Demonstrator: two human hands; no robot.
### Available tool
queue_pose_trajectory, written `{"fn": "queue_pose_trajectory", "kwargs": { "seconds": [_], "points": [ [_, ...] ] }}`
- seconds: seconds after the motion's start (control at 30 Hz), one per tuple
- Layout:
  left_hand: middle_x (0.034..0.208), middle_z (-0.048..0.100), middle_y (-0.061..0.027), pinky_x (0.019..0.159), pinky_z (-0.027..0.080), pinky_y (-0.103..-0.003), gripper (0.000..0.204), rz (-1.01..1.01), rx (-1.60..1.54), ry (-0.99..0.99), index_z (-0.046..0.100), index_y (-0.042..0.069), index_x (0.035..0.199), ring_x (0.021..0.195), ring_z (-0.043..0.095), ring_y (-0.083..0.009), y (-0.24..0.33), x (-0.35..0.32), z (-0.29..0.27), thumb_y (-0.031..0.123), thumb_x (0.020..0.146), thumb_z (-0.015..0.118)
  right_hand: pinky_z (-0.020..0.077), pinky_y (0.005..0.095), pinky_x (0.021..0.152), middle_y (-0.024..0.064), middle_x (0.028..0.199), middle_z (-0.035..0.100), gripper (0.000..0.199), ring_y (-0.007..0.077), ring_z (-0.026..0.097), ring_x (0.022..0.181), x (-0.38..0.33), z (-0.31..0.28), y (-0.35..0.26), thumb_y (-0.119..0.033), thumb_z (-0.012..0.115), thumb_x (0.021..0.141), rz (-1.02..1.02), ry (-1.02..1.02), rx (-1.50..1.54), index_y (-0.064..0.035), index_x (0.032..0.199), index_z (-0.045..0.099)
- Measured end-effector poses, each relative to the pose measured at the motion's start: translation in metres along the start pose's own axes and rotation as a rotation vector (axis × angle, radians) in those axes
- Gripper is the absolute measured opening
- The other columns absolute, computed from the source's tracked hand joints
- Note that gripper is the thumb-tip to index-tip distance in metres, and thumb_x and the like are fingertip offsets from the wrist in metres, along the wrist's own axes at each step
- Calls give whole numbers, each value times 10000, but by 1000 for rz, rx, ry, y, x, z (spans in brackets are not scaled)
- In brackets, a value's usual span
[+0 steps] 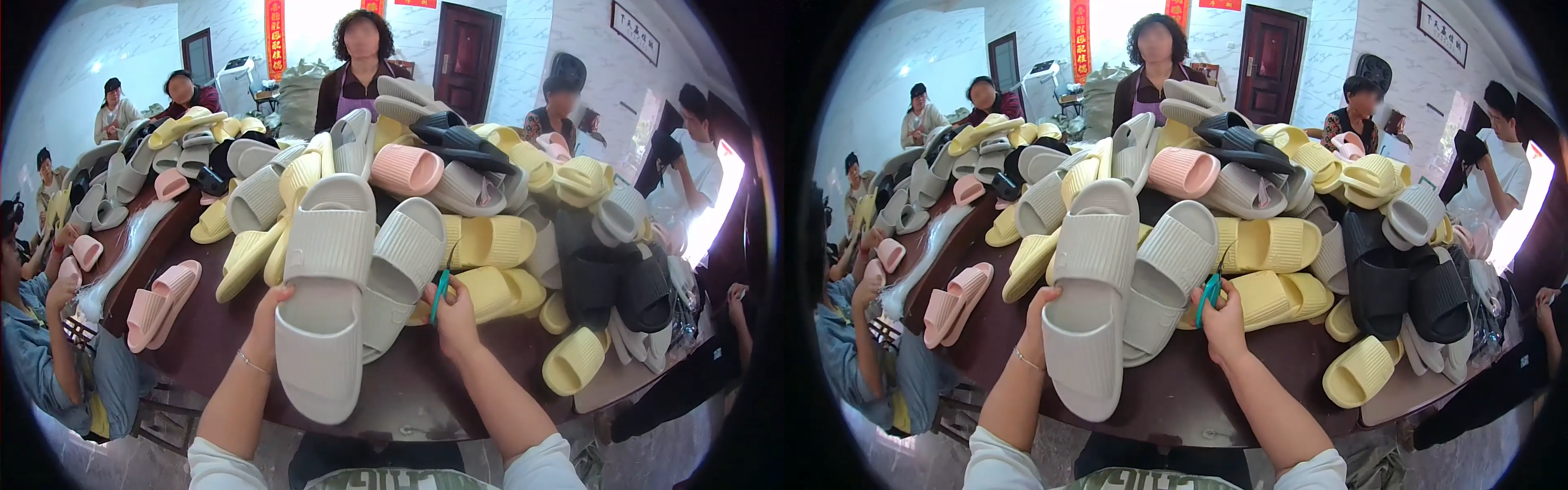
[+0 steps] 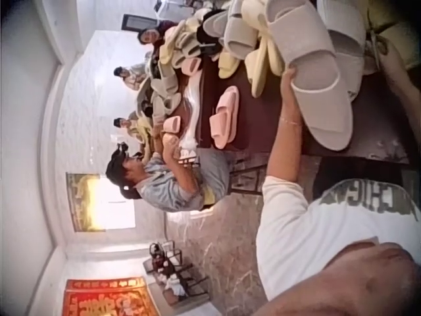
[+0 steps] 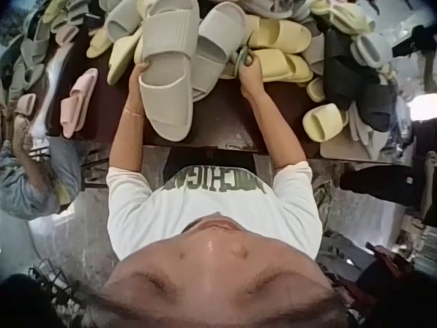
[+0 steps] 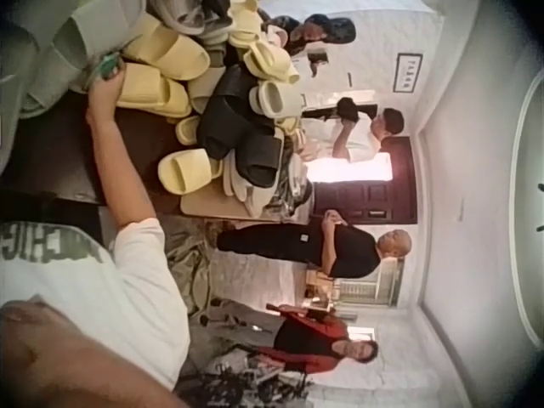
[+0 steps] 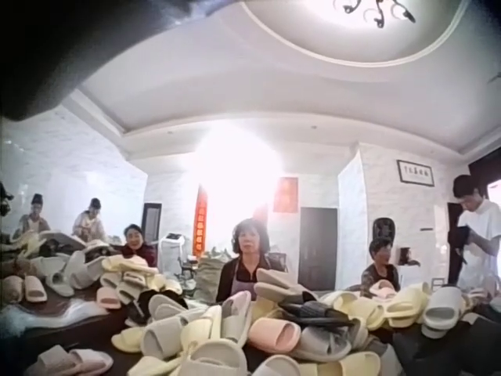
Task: Trimming excess material from slippers using scissors.
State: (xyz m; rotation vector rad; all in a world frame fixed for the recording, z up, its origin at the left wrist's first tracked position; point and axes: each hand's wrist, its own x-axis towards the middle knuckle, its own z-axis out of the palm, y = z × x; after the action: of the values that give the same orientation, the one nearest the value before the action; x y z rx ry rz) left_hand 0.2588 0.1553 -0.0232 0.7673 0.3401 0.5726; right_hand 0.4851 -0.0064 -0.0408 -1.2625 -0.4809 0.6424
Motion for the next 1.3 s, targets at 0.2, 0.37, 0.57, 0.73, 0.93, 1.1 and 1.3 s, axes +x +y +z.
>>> {"fn": "queue_pose_trajectory", "kwargs": {
  "seconds": [0.2,0.37,0.57,0.73,0.93,1.1,1.3],
  "points": [
    [1153,559,-186,914,452,-399,559,-147,-73,63,425,-15,1271,1024,574,-309,-9,-3,-1,315,823,472,491,260,578,88,1020,602,624,157,593,900,-3,1,7,-242,665,844,18,-29,-50,-9,1306,316],
    [1160,556,-202,908,463,-410,541,-321,-264,-13,426,-16,1273,1011,586,-318,-34,-17,-23,265,819,506,493,263,588,104,1099,557,626,151,571,870,-25,1,1,-205,656,845,123,-64,-107,-27,1331,302],
    [1160,561,-214,883,485,-409,500,-292,-274,-42,442,-29,1257,1013,591,-327,-30,-36,-9,171,808,532,510,274,595,91,1107,535,678,147,554,867,-44,-6,18,-124,665,821,94,-129,-12,-52,1351,248],
    [1175,559,-192,891,478,-398,551,-283,-491,-226,434,-45,1255,1043,583,-294,-21,-61,-28,163,771,598,513,291,635,116,1174,504,665,174,557,877,-56,14,30,-88,628,832,124,-283,-43,-87,1367,234],
    [1181,556,-183,893,475,-390,590,-162,-268,-116,431,-49,1256,1047,581,-280,-21,-86,-42,170,746,631,486,379,844,145,1233,474,669,230,544,1008,-78,48,44,-47,588,829,330,-590,66,-95,1392,230],
    [1186,553,-176,895,472,-384,623,-48,-58,-26,428,-51,1257,1050,579,-269,-11,-118,-66,177,726,659,416,432,960,146,1296,448,609,267,498,1135,-86,76,58,-137,555,868,516,-643,296,-103,1398,255],
    [1192,550,-167,898,469,-377,663,104,134,34,424,-55,1258,1053,577,-255,7,-50,-33,184,701,693,395,382,988,81,1371,392,668,232,442,1215,-65,42,64,-104,599,872,866,-616,553,-194,1426,235]
  ]
}}
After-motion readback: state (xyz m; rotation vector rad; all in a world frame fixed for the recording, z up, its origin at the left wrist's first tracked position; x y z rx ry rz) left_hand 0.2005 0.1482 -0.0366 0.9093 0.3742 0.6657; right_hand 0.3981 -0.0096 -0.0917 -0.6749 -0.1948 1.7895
